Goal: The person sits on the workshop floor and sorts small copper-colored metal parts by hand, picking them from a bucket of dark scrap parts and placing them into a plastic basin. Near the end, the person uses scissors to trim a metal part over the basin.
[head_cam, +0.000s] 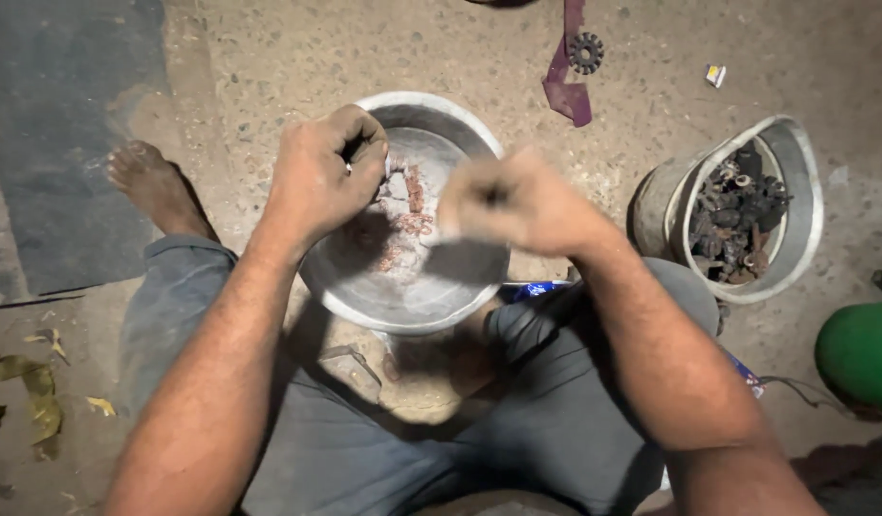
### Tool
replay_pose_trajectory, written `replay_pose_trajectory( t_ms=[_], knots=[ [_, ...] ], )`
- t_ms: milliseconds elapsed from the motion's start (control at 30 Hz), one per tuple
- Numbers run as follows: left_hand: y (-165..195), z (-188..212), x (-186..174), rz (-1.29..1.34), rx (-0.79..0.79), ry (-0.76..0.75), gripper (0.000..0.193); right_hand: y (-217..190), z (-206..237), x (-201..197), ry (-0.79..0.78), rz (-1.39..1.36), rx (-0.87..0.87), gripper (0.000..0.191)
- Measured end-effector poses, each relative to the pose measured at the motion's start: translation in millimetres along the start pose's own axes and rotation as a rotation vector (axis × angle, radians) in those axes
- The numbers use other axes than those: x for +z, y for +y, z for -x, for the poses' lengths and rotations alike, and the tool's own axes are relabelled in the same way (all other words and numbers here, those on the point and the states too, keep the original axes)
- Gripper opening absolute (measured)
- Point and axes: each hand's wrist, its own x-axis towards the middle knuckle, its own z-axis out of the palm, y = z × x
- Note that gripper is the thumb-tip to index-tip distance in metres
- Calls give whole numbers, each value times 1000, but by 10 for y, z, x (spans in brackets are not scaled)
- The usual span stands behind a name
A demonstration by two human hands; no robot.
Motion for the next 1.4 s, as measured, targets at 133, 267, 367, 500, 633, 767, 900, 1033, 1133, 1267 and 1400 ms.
replay_pose_trajectory(
  t_ms=[133,267,367,500,633,767,900,1033,1133,1267,1400],
  knots=[
    [-1,-10,-20,83,-55,-9,7,100,-20,68,-31,594,379,15],
    [45,31,-6,75,-91,-52,8,103,-57,112,285,527,264,31],
    [92,38,20,87,-29,-84,9,13,-33,284,368,59,84,47],
    [134,35,7,189,-43,-117,9,56,-155,493,107,-636,191,48],
    [117,41,-30,155,-27,-123,8,244,-209,386,262,-405,291,13],
    [37,11,3,-90,87,-57,9,222,-82,278,249,-237,233,14],
    [-47,14,-4,2,-44,27,8,13,-113,217,-51,66,306,14],
    [-86,-8,10,-44,41,38,7,-131,-122,67,383,3,209,13],
    [-87,-9,13,-21,7,81,6,-90,-81,84,147,-95,169,12],
    [-41,22,9,204,-93,-75,7,72,-95,222,78,371,226,15],
    [47,35,28,254,-52,-232,9,88,-103,254,428,588,75,37]
  ],
)
